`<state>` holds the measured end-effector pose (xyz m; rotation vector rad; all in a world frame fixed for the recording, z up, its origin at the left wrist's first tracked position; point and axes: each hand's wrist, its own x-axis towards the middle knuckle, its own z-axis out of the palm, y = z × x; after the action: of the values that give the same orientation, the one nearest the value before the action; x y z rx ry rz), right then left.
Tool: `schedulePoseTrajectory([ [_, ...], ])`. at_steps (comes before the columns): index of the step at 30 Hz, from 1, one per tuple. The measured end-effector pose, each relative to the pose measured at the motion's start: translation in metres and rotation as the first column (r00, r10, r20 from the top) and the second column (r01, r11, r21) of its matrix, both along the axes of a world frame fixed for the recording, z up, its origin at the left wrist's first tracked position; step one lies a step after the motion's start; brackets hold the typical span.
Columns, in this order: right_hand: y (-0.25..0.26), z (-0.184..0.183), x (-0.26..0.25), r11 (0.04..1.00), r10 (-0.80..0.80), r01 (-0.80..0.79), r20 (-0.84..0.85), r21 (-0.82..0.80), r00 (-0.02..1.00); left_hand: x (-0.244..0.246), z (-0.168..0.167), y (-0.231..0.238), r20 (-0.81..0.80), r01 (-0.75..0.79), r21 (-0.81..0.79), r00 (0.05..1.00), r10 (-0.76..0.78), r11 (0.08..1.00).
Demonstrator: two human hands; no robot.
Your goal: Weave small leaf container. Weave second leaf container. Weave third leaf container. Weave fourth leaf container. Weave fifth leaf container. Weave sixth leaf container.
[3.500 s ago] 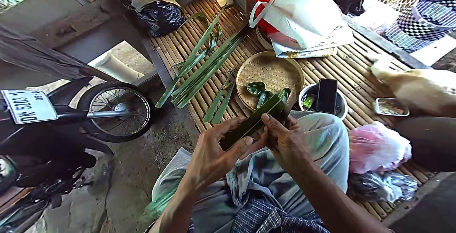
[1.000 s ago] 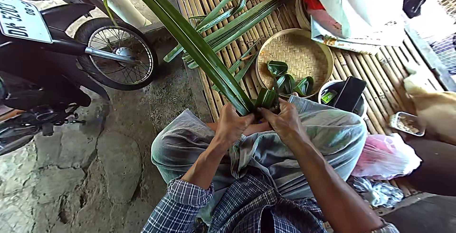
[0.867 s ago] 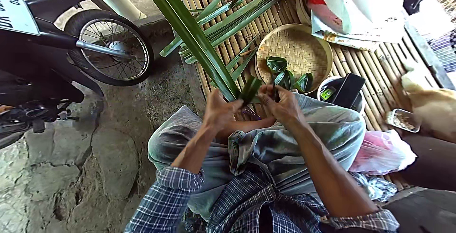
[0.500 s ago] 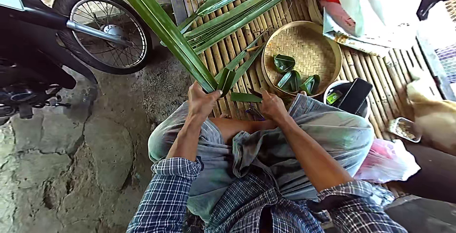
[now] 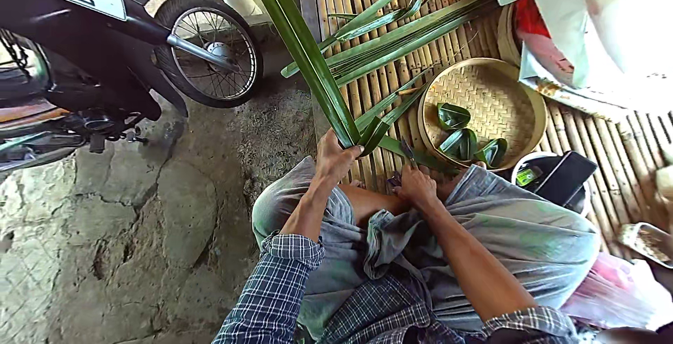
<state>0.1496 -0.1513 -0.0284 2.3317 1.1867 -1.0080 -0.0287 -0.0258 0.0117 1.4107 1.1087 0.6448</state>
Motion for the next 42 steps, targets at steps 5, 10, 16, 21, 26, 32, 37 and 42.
schedulePoseTrajectory([
  [5, -0.011, -0.004, 0.015, 0.980, -0.111, 0.130, -0.133, 0.147, 0.985, 0.000, -0.003, 0.001, -0.150, 0.060, 0.105, 0.988, -0.044, 0.993],
  [10, -0.026, 0.048, 0.044, 0.756, -0.100, 0.349, -0.431, 0.553, 0.897, 0.001, 0.013, -0.012, -0.357, 0.282, 0.176, 0.911, -0.206, 0.943],
  [16, -0.013, 0.120, 0.047, 0.645, 0.300, -0.138, -0.083, 0.752, 0.950, 0.011, 0.019, -0.021, -0.454, 0.513, 0.180, 0.800, -0.392, 0.839],
  [21, -0.002, 0.123, 0.013, 0.764, 0.379, -0.366, 0.091, 0.532, 0.921, 0.005, 0.001, -0.025, -0.419, 0.581, 0.299, 0.793, -0.443, 0.757],
  [26, 0.009, 0.117, 0.004, 0.791, 0.421, -0.406, 0.074, 0.457, 0.904, 0.005, 0.006, -0.025, -0.451, 0.601, 0.300, 0.774, -0.445, 0.741],
  [32, 0.011, 0.095, 0.011, 0.796, 0.407, -0.297, -0.103, 0.528, 0.907, 0.007, 0.012, -0.027, -0.481, 0.623, 0.270, 0.747, -0.458, 0.734],
  [37, 0.013, 0.092, 0.013, 0.797, 0.391, -0.258, -0.142, 0.546, 0.909, 0.006, 0.008, -0.029, -0.445, 0.610, 0.329, 0.773, -0.451, 0.721],
  [42, 0.015, 0.095, 0.007, 0.827, 0.338, -0.224, -0.138, 0.516, 0.931, 0.005, 0.016, -0.031, -0.467, 0.654, 0.356, 0.743, -0.479, 0.668],
])
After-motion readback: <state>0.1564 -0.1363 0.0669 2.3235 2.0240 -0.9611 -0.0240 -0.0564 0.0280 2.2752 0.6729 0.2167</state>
